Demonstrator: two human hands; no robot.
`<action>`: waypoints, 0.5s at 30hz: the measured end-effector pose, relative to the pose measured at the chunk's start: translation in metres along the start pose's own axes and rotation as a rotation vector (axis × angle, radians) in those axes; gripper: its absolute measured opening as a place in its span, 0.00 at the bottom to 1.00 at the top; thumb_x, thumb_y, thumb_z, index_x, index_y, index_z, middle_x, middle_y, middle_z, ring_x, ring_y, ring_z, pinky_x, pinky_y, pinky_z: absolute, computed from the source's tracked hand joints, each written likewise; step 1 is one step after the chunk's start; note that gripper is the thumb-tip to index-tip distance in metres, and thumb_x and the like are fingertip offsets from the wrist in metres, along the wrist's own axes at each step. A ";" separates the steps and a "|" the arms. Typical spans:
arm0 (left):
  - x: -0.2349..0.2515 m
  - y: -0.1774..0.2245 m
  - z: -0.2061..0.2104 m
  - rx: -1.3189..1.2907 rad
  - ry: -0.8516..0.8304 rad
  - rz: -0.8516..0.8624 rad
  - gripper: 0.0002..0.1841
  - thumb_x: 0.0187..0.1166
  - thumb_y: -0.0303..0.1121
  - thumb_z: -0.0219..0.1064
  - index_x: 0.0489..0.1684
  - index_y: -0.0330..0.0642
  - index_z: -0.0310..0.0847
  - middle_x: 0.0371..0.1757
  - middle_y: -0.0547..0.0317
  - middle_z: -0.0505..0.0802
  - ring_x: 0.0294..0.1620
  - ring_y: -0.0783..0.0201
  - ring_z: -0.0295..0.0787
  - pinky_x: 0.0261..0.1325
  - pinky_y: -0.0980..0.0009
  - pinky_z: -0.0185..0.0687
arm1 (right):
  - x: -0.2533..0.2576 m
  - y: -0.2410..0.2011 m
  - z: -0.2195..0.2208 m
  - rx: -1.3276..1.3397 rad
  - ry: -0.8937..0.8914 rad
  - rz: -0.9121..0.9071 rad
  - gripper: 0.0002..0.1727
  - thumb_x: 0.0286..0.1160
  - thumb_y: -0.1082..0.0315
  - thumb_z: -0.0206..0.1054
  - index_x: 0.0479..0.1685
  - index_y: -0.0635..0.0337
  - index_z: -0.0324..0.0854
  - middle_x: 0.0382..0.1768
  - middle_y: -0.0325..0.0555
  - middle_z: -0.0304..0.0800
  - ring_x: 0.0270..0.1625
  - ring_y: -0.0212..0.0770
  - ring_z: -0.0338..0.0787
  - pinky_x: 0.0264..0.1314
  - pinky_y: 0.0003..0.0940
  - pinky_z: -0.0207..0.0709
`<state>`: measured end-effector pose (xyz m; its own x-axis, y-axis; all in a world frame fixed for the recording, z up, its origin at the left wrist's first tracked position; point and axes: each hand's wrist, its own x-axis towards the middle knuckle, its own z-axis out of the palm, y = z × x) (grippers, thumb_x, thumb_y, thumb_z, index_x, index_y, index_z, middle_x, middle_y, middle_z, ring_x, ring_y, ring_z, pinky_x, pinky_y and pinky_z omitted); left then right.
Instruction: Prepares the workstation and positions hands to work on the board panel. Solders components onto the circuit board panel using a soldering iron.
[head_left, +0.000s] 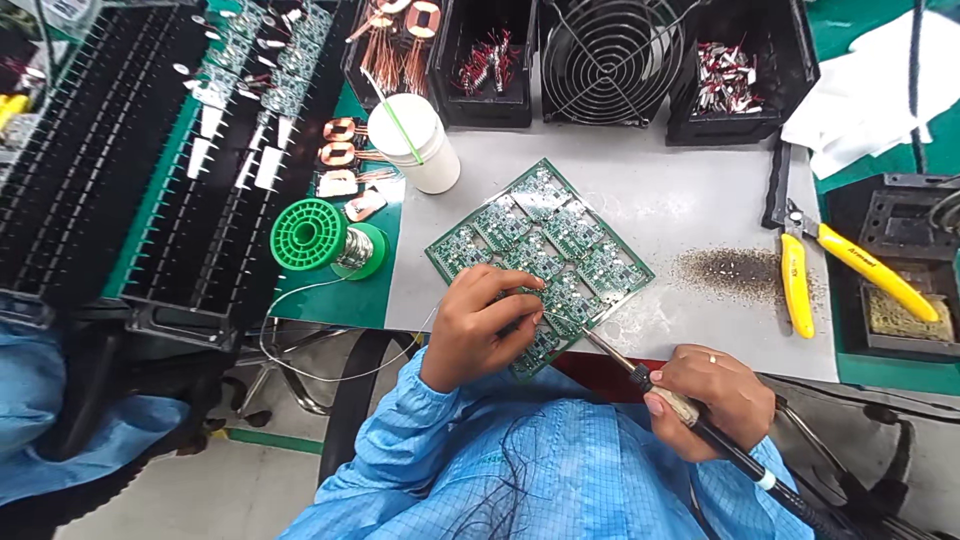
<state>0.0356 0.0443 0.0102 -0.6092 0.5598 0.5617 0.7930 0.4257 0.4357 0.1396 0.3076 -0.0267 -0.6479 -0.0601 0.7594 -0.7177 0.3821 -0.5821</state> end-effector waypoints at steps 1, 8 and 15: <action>0.000 0.000 0.001 -0.007 0.033 -0.006 0.09 0.83 0.37 0.66 0.41 0.48 0.94 0.55 0.55 0.95 0.53 0.65 0.85 0.58 0.72 0.74 | -0.002 0.000 0.000 0.011 0.017 0.012 0.11 0.81 0.57 0.64 0.40 0.56 0.80 0.25 0.39 0.80 0.27 0.29 0.80 0.32 0.18 0.72; -0.031 0.015 -0.041 -0.638 0.077 0.042 0.19 0.92 0.50 0.52 0.46 0.53 0.88 0.51 0.76 0.93 0.58 0.80 0.86 0.63 0.78 0.78 | -0.007 0.000 -0.009 0.180 0.095 0.163 0.14 0.82 0.53 0.66 0.61 0.45 0.83 0.43 0.26 0.90 0.42 0.19 0.88 0.45 0.14 0.81; -0.102 -0.006 -0.056 -0.352 -0.944 -0.538 0.27 0.92 0.46 0.52 0.69 0.28 0.82 0.67 0.33 0.90 0.72 0.41 0.86 0.74 0.39 0.75 | -0.011 -0.001 -0.013 0.266 0.108 0.247 0.17 0.81 0.49 0.68 0.66 0.35 0.82 0.47 0.16 0.92 0.43 0.17 0.90 0.42 0.12 0.82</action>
<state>0.0925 -0.0555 -0.0106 -0.5048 0.7395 -0.4452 0.2940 0.6323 0.7168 0.1507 0.3203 -0.0308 -0.7893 0.1073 0.6046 -0.5934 0.1196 -0.7960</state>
